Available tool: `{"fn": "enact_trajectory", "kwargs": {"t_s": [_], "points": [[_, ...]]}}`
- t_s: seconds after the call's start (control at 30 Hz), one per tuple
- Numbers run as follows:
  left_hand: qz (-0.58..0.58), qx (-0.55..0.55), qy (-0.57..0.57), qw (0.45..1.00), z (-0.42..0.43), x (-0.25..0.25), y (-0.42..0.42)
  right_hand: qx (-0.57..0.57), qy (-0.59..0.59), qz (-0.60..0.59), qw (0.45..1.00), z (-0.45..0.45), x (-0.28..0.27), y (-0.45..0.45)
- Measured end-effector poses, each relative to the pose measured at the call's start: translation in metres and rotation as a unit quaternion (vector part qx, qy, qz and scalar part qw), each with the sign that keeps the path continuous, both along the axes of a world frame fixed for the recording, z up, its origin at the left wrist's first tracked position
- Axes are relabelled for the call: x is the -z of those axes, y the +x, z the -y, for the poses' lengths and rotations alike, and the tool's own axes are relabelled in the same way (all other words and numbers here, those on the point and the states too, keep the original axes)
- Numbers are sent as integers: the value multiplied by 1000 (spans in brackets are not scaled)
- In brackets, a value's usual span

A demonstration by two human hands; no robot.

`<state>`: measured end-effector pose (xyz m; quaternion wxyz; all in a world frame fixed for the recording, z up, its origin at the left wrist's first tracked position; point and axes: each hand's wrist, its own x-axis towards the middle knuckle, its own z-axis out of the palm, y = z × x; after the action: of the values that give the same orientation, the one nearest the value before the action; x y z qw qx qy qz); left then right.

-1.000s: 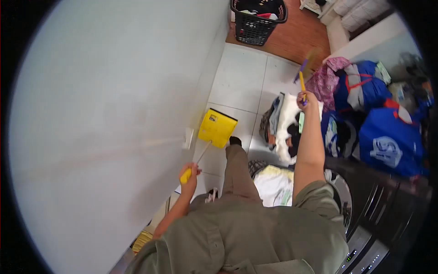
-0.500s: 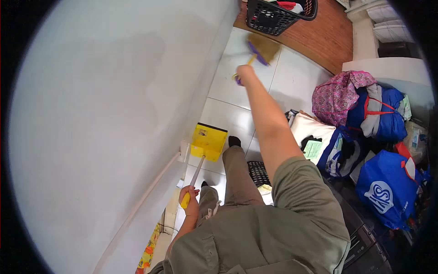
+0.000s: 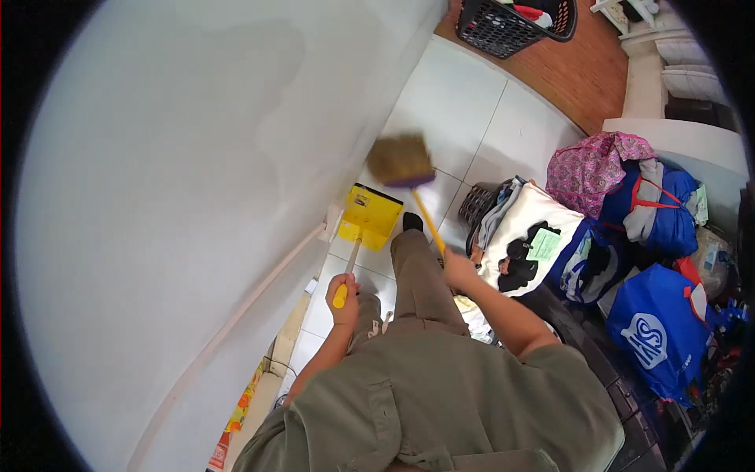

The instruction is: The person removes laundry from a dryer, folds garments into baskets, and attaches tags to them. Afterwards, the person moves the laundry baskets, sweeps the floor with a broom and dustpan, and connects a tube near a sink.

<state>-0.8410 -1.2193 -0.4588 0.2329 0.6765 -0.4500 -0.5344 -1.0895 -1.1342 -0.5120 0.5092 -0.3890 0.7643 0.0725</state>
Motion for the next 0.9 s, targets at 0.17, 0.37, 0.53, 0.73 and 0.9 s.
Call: {"fn": "enact_trajectory", "kwargs": {"t_s": [0.17, 0.37, 0.53, 0.73, 0.9], "points": [[-19, -15, -1, 1000, -4, 2, 12, 45, -5, 149, 988, -17, -103, -41], [-21, -64, 16, 998, -22, -1, 45, 208, 33, 63, 976, 14, -209, -107], [-34, -36, 15, 999, -45, -5, 82, 86, -89, -2, 992, 87, -64, -181], [-42, -27, -24, 998, -86, -11, 148, 156, 3, -45, 987, 138, 72, -108], [-78, 4, 10, 997, -113, -18, 234, 168, -12, -111, 979, 36, 77, 45]]}}
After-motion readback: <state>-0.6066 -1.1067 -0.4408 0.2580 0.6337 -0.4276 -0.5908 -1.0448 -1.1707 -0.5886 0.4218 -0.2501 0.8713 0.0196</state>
